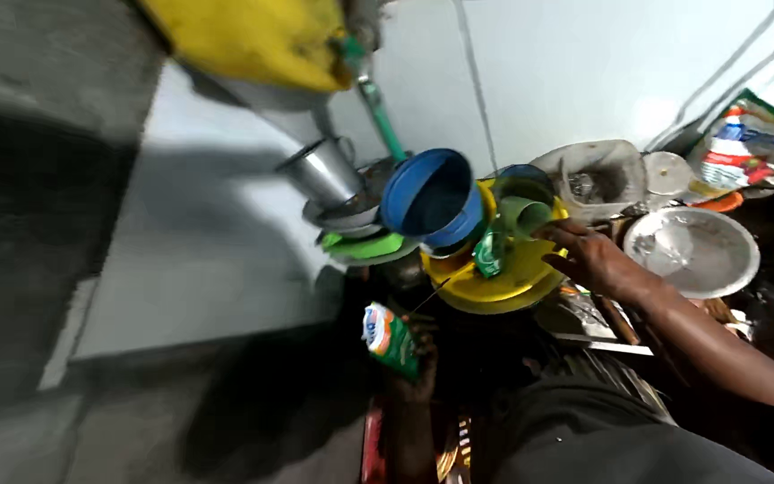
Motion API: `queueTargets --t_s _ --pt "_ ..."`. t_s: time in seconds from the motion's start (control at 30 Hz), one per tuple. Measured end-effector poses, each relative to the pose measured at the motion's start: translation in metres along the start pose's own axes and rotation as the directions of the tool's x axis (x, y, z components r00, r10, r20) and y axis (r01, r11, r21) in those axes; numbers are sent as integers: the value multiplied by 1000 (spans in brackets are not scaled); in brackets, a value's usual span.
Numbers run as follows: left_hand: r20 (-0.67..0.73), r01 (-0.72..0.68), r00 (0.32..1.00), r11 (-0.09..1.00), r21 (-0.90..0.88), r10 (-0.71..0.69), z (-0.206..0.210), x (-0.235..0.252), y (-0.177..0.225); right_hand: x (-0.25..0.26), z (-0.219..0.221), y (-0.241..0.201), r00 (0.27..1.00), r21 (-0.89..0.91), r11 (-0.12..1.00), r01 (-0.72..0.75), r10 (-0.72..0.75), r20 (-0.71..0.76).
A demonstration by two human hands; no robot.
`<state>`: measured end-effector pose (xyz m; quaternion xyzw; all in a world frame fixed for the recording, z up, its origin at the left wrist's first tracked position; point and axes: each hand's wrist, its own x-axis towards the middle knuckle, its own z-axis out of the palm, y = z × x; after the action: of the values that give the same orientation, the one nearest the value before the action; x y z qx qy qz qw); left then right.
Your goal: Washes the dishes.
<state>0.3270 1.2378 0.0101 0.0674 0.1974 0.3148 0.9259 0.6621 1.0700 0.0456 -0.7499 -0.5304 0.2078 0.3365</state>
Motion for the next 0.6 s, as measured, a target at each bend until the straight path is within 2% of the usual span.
queueTargets --t_s 0.1,0.17,0.23,0.33,0.47,0.53,0.6 --pt "49 -6 999 1000 -20 6 -6 -10 -1 44 27 -19 991 -117 984 131 -127 47" --pt "19 -40 999 999 -26 41 -9 -21 -1 65 38 -22 983 -191 965 180 -169 74" --pt "-55 -115 992 993 -21 113 -18 -35 0 77 44 -23 980 -264 946 186 -161 113" --pt "-160 -240 960 970 -44 230 -38 -59 9 86 45 -20 983 -347 930 124 -68 169" --pt "-371 -378 854 925 40 365 -60 -96 17 83 43 -14 979 -419 900 123 -40 202" --pt "-353 -406 861 913 -46 365 -78 -113 17 83 45 -15 976 -451 887 98 2 216" --pt "-256 -373 913 906 -200 319 -92 -123 12 86 46 -16 972 -475 875 94 23 236"
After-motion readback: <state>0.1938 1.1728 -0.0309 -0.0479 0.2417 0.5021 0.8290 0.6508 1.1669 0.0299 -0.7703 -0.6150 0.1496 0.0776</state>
